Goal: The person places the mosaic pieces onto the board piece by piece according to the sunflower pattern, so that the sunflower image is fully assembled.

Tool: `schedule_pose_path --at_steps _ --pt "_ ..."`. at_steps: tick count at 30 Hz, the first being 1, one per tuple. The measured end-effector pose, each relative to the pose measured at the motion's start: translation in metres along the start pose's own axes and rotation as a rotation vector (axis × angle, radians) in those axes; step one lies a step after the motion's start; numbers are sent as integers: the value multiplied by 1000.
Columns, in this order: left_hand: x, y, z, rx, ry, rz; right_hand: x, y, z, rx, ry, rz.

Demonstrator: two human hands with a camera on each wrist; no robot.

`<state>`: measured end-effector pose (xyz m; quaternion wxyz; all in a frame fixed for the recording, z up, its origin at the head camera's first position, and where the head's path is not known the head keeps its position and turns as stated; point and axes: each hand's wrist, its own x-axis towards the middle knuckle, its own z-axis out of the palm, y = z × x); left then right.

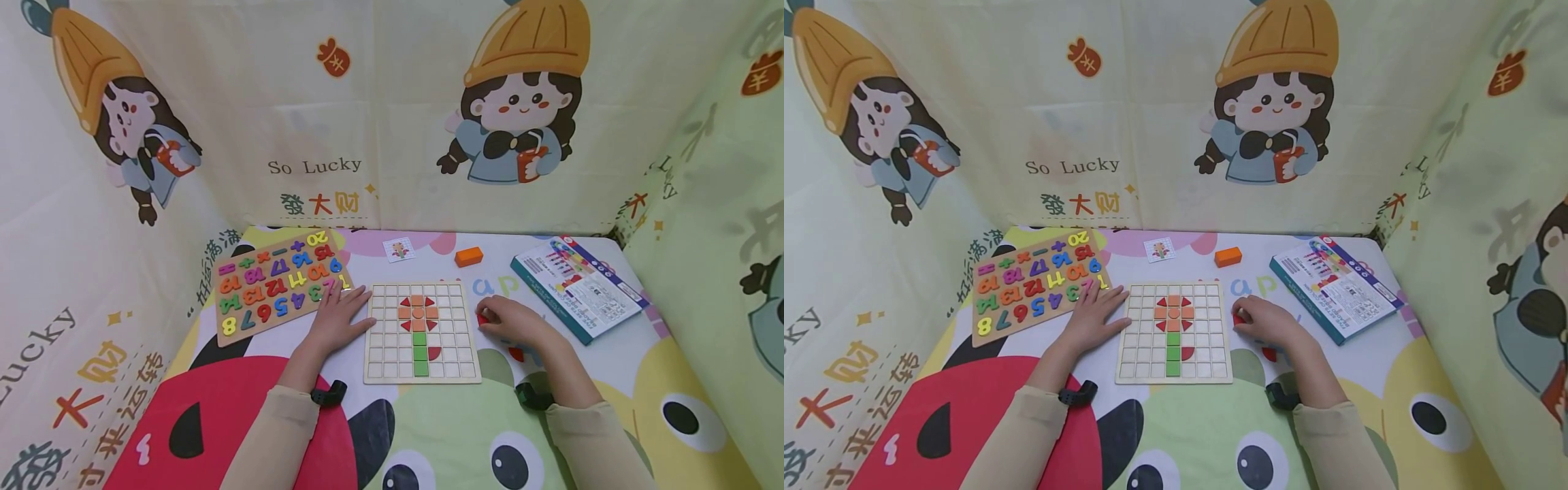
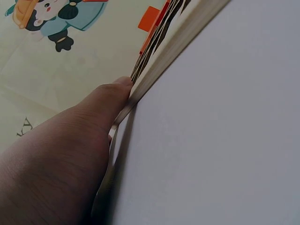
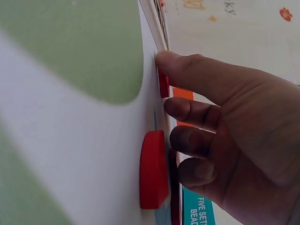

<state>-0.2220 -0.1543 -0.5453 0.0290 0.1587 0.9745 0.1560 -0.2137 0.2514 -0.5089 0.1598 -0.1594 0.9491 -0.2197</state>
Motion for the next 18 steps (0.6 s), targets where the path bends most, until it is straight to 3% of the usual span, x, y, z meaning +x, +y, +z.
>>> schedule_pose_path --at_steps 7,18 --pt "-1 1 -1 -10 -1 -9 1 -5 -1 -22 3 0" --pt "0 0 0 -4 1 -5 -4 -7 -5 44 28 -31"
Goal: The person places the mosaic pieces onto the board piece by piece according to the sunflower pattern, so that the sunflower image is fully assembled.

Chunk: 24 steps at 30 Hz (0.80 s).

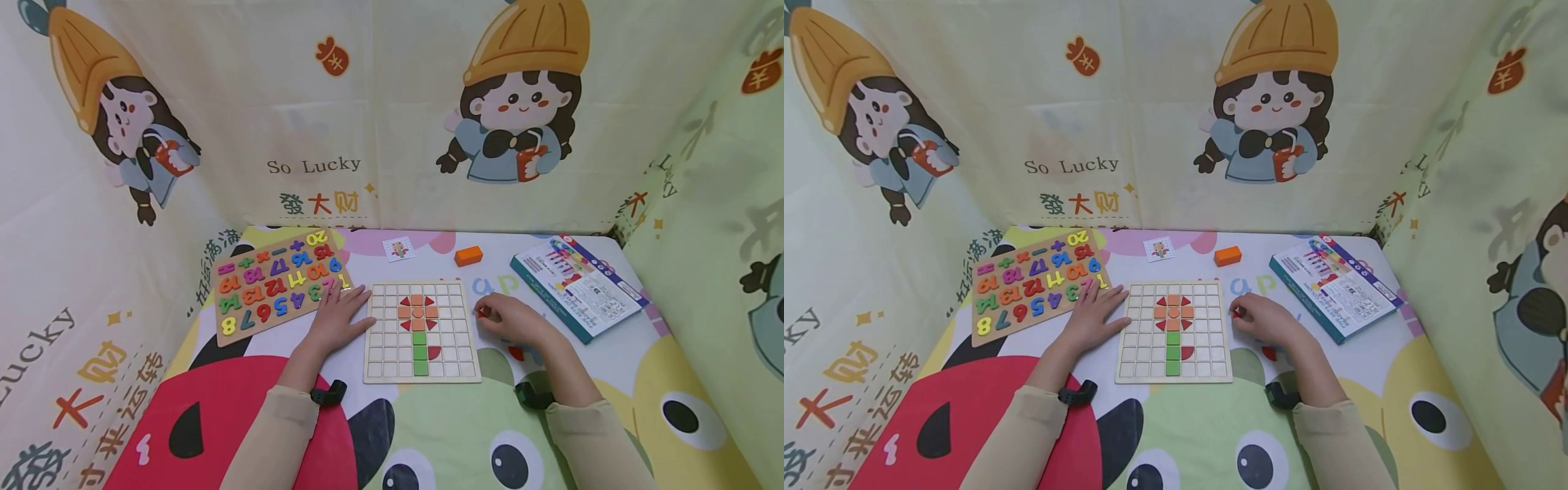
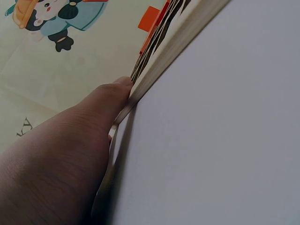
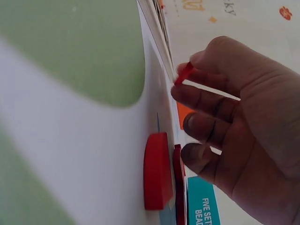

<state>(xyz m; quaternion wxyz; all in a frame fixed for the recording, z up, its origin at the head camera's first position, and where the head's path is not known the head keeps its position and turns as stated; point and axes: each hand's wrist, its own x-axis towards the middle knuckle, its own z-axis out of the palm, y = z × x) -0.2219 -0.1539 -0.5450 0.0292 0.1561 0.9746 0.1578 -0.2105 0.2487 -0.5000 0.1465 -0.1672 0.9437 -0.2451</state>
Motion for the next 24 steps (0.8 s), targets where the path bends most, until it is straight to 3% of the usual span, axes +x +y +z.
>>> schedule_pose_path --at_steps 5,9,16,24 --pt "0 0 0 -2 2 -3 -4 -1 -7 67 -19 50" --pt "1 -1 0 4 -2 -8 -4 4 -10 42 -25 63" --pt "0 -1 1 8 3 -4 -5 10 -12 -1 -26 43" --pt "0 0 -1 -9 -3 0 -6 -2 -11 101 -22 -20"
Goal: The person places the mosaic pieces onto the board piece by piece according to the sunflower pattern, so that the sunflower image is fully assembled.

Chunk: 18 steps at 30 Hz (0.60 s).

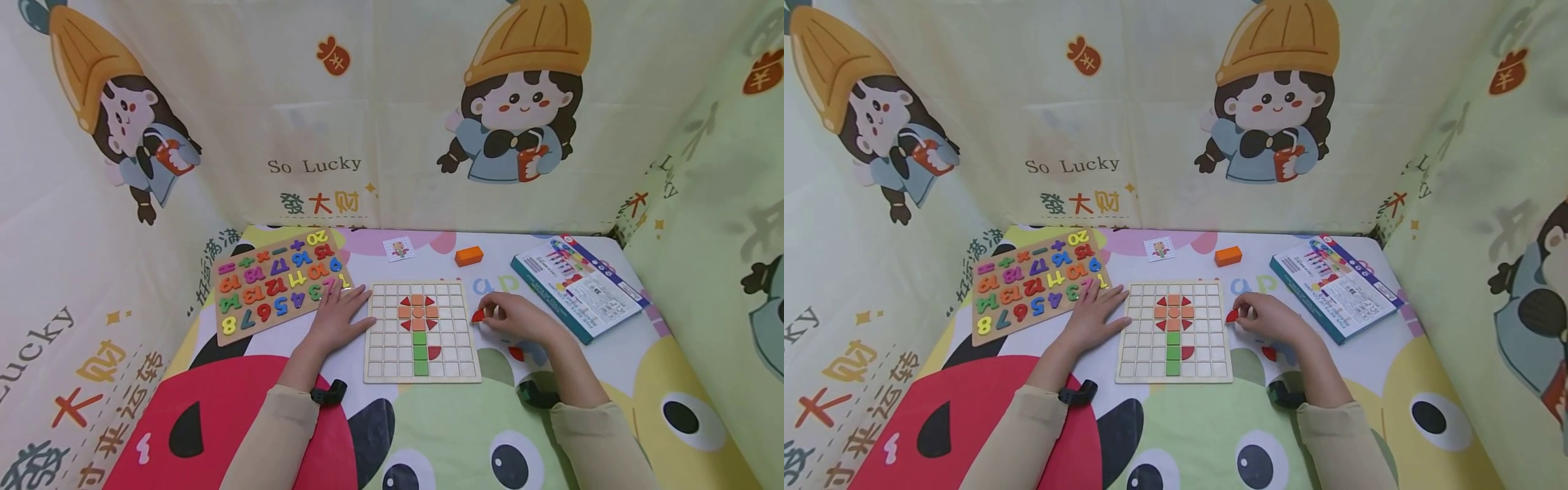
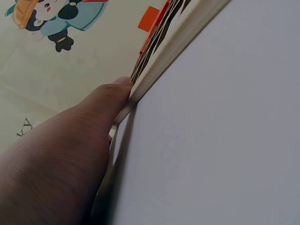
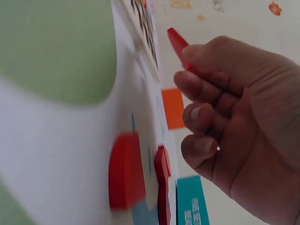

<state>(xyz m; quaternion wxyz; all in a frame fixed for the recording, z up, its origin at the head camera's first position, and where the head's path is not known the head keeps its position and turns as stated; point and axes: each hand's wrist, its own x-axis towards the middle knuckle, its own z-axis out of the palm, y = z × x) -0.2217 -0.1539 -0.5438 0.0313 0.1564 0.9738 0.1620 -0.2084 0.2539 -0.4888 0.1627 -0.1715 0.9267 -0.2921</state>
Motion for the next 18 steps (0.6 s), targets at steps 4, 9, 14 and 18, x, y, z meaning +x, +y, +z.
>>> schedule_pose_path --at_steps 4,9,14,18 --pt "1 0 0 3 0 -1 2 -14 4 36 -1 -39" --pt "0 0 0 3 2 -4 7 -29 13 42 -5 -69" --pt "1 0 1 4 0 -1 11 -42 25 46 -7 -93" --pt "1 0 0 13 2 10 16 -50 35 43 -21 -124"
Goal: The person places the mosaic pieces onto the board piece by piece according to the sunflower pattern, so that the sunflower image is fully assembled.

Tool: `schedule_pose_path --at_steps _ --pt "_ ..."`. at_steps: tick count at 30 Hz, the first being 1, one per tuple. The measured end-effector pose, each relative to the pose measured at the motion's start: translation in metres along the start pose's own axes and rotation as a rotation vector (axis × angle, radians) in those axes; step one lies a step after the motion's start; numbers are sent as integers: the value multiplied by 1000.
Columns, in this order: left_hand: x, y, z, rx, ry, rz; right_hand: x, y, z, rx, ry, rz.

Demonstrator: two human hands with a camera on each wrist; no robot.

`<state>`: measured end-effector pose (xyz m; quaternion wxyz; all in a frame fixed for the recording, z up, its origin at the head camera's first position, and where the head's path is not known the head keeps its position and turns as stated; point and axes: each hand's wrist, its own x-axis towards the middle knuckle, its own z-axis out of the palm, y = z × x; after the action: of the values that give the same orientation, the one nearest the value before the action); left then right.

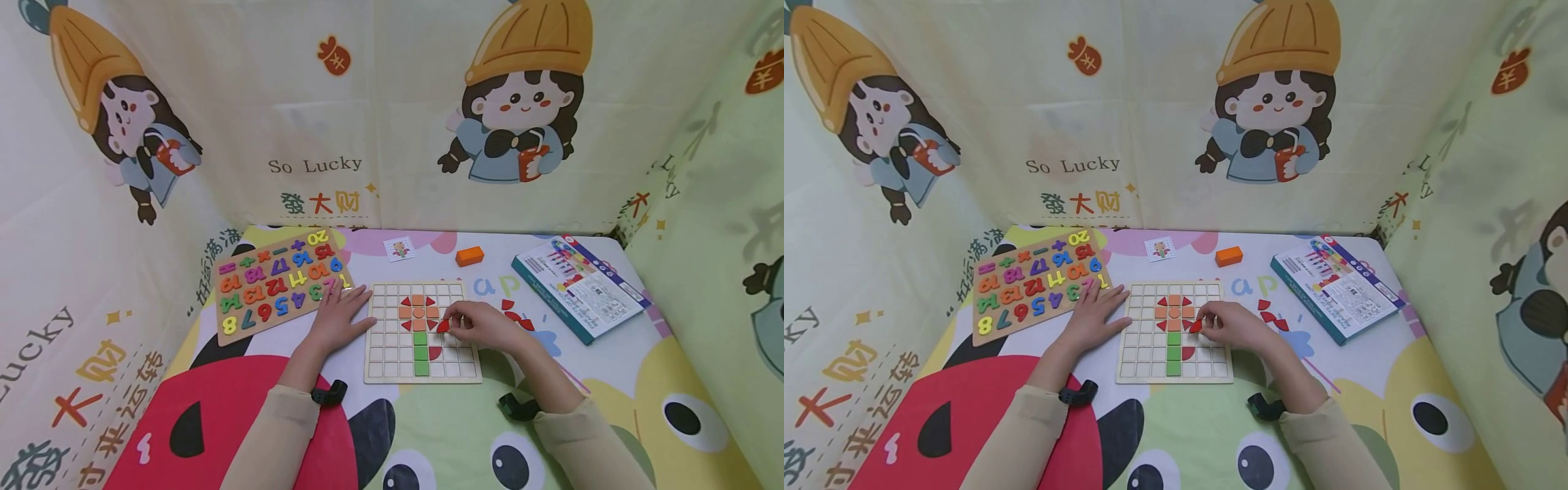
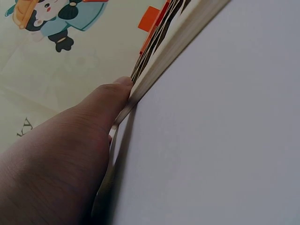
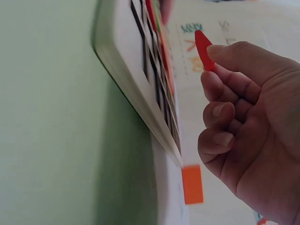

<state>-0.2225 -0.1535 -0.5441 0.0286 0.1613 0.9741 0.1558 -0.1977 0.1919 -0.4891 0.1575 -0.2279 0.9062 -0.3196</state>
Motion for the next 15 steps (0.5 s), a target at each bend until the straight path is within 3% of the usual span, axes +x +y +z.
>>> schedule_pose_path --at_steps 6,15 --pt "0 0 -1 2 5 7 5 -7 13 -18 -37 -15" --pt "0 0 -1 -1 -6 1 6 -8 23 -57 -41 50"
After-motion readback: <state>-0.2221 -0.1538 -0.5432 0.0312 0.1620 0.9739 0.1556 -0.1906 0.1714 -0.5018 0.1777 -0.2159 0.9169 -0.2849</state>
